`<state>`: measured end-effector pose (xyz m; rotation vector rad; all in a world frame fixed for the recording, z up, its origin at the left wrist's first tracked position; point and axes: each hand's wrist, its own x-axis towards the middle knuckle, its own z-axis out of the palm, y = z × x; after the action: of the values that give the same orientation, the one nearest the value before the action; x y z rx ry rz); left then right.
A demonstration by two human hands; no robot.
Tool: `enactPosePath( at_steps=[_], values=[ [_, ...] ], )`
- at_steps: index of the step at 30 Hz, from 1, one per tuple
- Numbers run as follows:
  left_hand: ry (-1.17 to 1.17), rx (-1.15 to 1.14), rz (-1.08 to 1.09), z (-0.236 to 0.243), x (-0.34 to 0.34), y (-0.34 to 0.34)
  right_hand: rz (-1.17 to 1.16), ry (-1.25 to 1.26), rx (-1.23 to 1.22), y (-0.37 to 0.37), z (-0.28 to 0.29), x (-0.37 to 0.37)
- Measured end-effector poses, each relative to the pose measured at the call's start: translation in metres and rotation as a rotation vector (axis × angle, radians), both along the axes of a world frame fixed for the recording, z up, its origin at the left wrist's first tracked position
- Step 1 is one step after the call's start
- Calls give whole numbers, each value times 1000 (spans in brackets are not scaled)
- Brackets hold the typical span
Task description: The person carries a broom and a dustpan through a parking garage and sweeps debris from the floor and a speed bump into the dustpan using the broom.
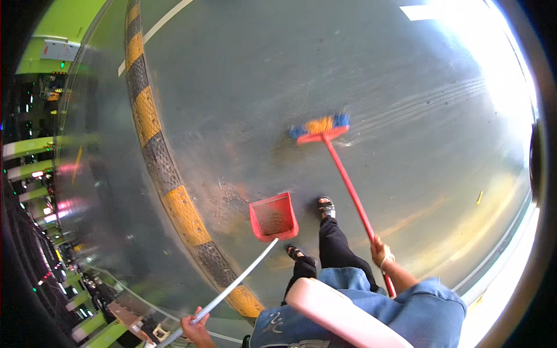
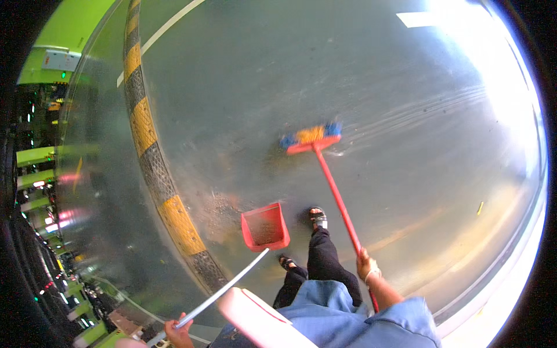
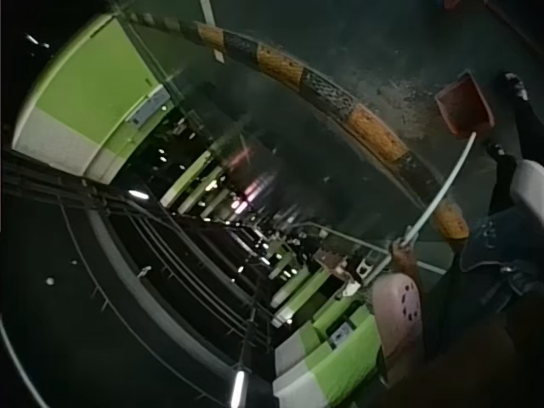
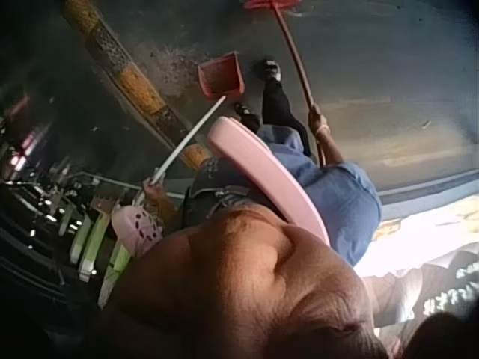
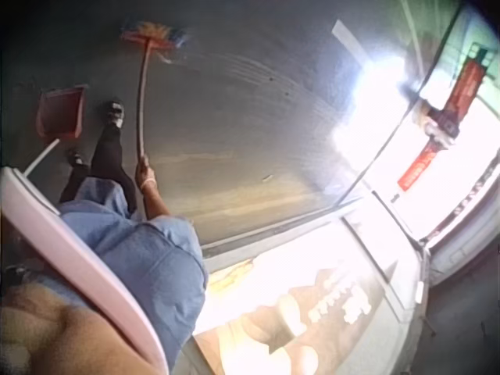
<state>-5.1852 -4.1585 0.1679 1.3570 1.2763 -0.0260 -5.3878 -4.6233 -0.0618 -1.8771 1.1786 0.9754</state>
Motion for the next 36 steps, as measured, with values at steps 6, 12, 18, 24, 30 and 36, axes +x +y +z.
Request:
enactPosePath(
  at_steps=[6, 12, 18, 24, 30, 36],
  values=[
    [-171, 165, -222, -22, -22, 26, -616, -162, 313, 3, 107, 3],
    [-222, 190, -224, -25, -62, 64, -602, -388, 8, 13, 74, 40],
    [-227, 224, -217, -29, -127, 128, -626, -325, 46, 68, -2, 91],
    [-277, 228, -162, -49, -190, 212, -83, -13, 180, 259, 17, 81],
    [-302, 307, -198, -83, -232, 277, -323, -244, 463, 383, 56, 114],
    [-252, 340, -108, -79, -251, 301, -299, -324, 726, 342, 101, 122]
  ],
)
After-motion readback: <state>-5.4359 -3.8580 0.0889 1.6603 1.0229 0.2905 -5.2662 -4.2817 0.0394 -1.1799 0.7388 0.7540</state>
